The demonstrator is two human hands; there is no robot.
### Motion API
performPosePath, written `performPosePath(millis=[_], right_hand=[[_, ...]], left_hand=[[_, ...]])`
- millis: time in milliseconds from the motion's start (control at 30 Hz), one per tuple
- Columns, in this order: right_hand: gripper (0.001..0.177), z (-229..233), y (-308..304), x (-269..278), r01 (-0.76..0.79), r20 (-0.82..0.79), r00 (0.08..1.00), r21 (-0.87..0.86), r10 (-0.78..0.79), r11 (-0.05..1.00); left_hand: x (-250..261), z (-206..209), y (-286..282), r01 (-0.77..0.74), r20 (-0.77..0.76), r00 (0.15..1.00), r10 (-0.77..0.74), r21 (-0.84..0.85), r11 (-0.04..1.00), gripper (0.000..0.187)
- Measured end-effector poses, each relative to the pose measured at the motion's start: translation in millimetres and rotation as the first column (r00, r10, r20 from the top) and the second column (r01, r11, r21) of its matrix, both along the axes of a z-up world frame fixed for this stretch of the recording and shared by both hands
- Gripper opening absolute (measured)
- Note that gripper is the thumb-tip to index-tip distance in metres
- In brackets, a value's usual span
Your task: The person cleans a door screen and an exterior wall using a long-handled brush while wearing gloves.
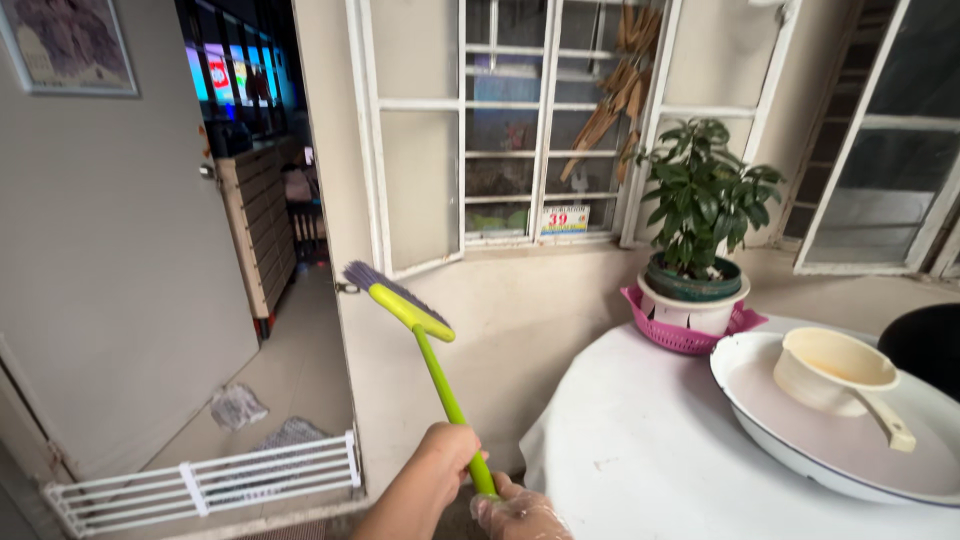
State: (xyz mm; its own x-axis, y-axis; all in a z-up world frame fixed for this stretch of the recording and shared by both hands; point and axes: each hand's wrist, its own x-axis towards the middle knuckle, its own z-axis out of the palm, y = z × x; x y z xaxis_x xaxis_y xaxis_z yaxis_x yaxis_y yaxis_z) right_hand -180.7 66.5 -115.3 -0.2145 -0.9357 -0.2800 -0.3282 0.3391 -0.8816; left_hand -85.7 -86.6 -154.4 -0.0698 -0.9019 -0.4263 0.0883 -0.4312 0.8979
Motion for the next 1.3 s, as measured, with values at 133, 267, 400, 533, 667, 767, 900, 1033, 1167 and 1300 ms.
performPosePath(millis=[133, 267, 400, 533, 667, 767, 900, 1033, 1167, 1300], right_hand=[[0.066, 40, 22, 4, 0.074, -0.024, 0.997, -0.029, -0.074, 0.997], [0.069, 124, 38, 20, 0.104, 0.208, 0.974, -0.077, -0.086, 0.992], [0.062, 189, 44, 31, 0.043, 0.253, 0.967, -0.249, 0.022, 0.968], [0.065, 201, 30, 31, 0.027, 0.161, 0.987, -0.349, 0.031, 0.937], [0.066, 151, 1, 20, 0.019, -0.048, 0.998, -0.315, -0.036, 0.949], [0.066, 76, -10, 13, -0.074, -0.191, 0.981, -0.493, -0.025, 0.867], [0.067, -38, -13, 6, 0.044, -0.234, 0.97, -0.084, -0.063, 0.995], [0.065, -139, -56, -9, 0.012, -0.151, 0.989, 0.094, 0.003, 0.996], [0.065, -216, -63, -29, -0.021, 0.24, 0.971, 0.066, 0.005, 0.998], [0.067, -139, -39, -32, 0.151, 0.354, 0.927, -0.061, -0.12, 0.987]], left_hand=[[-1, 27, -11, -0.014, 0.015, 1.0, 0.014, -0.036, 0.999, 0.018], [-3, 106, -33, 0.027, -0.057, 0.997, -0.048, -0.327, 0.944, 0.014], [4, 203, -16, 0.081, -0.073, 0.988, -0.137, -0.51, 0.856, 0.018], [18, 247, -1, 0.139, -0.025, 0.982, -0.185, -0.565, 0.814, 0.019], [15, 201, -31, 0.138, -0.03, 0.984, -0.174, -0.487, 0.863, 0.016], [17, 115, -45, 0.18, -0.027, 0.98, -0.198, -0.309, 0.934, 0.016], [15, -8, -18, 0.086, -0.075, 0.993, -0.086, -0.013, 0.996, 0.02], [9, -76, 6, 0.068, -0.06, 0.996, -0.06, 0.148, 0.987, 0.021], [1, -72, 25, 0.044, -0.023, 0.999, -0.04, 0.177, 0.983, 0.022], [-10, 0, 27, 0.143, -0.057, 0.988, -0.143, -0.003, 0.99, 0.022]])
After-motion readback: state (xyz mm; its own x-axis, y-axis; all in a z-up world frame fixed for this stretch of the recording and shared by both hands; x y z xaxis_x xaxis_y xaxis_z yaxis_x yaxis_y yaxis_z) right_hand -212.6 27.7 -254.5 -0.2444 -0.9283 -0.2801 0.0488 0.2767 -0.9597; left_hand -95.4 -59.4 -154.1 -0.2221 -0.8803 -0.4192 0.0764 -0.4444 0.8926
